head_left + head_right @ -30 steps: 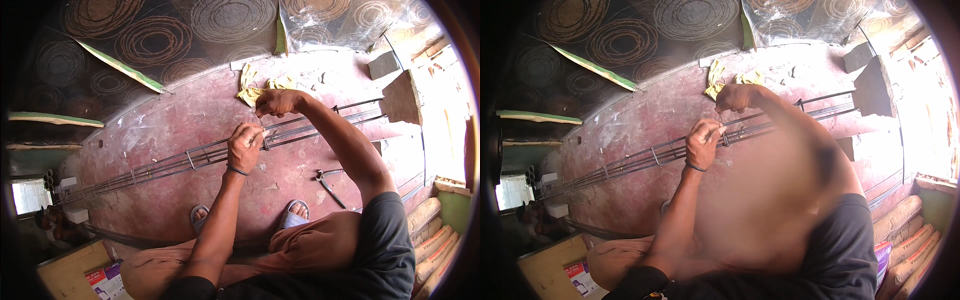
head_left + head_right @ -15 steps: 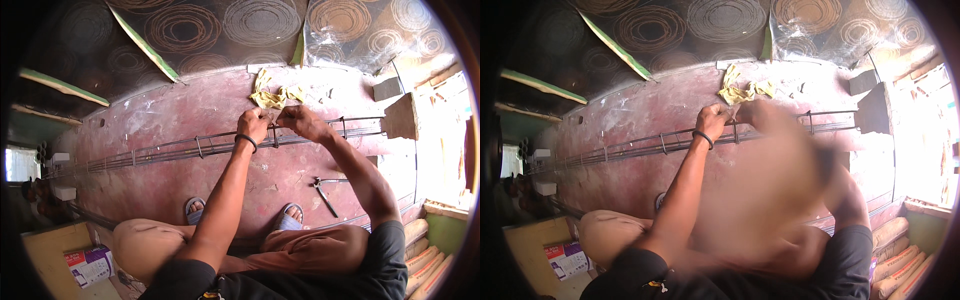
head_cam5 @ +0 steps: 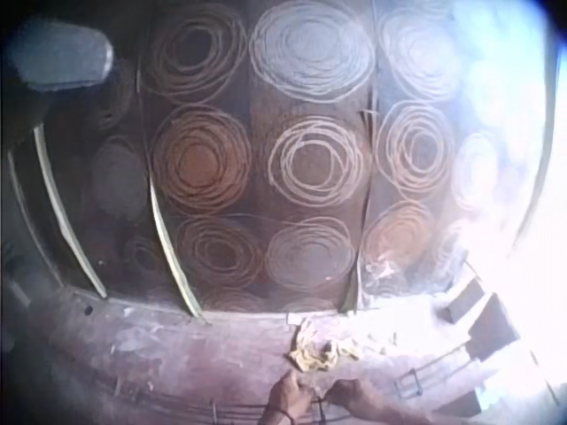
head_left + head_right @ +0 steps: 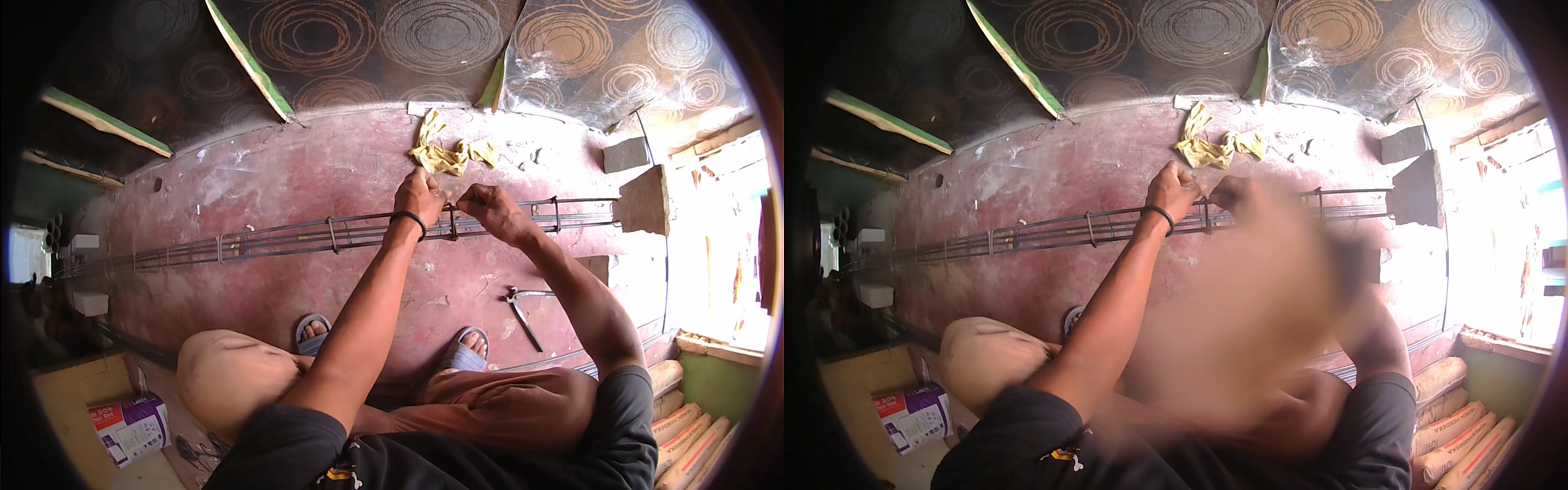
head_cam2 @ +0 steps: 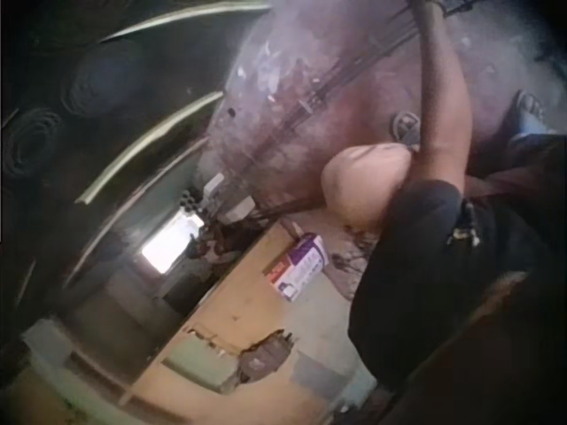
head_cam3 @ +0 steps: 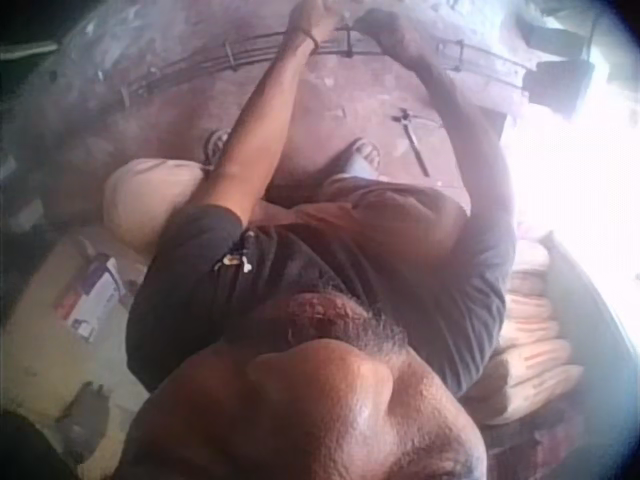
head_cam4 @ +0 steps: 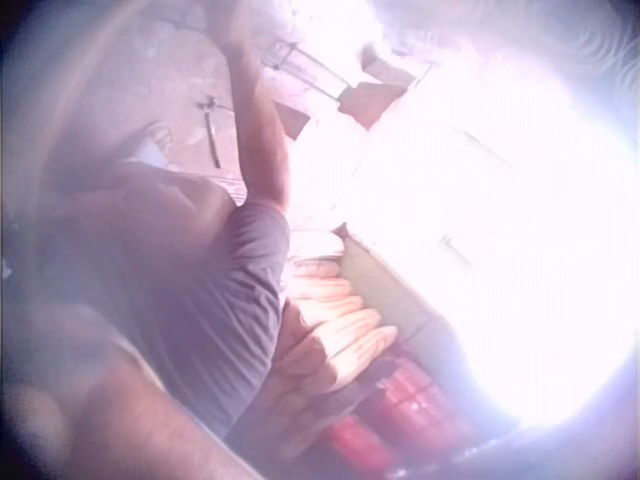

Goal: The person assembles a metal frame structure on the floor by hand and using pliers, securing metal rods together with wire ties.

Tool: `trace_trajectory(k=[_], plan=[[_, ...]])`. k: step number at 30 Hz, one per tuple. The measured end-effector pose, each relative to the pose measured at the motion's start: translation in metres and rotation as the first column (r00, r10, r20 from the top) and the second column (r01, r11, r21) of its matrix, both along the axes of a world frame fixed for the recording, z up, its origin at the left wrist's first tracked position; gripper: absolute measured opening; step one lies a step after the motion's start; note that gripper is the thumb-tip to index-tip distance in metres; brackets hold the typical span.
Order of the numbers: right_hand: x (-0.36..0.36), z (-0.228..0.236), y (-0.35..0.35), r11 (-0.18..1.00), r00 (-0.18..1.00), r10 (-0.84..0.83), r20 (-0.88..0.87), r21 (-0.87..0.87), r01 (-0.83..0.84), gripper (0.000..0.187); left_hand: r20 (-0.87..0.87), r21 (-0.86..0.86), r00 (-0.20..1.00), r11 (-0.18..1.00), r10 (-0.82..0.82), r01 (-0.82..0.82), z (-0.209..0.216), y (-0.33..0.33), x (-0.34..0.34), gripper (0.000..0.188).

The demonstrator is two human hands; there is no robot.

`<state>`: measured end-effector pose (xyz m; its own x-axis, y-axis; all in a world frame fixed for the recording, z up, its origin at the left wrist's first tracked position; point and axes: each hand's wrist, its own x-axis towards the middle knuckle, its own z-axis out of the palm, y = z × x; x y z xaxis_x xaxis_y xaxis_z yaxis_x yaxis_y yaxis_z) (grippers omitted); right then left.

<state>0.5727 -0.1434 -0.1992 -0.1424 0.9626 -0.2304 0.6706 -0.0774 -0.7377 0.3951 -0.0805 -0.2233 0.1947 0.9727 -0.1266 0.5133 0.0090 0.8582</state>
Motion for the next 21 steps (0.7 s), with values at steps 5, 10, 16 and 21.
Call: trace_trajectory(k=[5,10,16,21], plan=[[-0.002,0.008,0.000,0.994,0.992,0.061,-0.111,0.095,-0.051,0.021,0.098,0.333,0.980,0.933,-0.176,0.134,-0.006,-0.013,-0.007,0.009],[-0.009,0.015,0.002,0.995,0.976,0.051,-0.211,0.091,-0.032,0.021,-0.029,0.616,0.964,0.755,-0.263,0.225,-0.011,-0.011,-0.021,0.015],[-0.005,0.009,0.001,0.992,0.951,0.054,-0.306,0.122,-0.017,0.020,-0.143,0.594,0.906,0.698,-0.397,0.400,-0.006,-0.018,-0.028,0.021],[-0.007,0.008,0.008,0.976,0.938,0.147,-0.313,0.198,-0.087,0.019,-0.239,0.498,0.847,0.689,-0.475,0.527,-0.009,0.001,-0.027,0.017]])
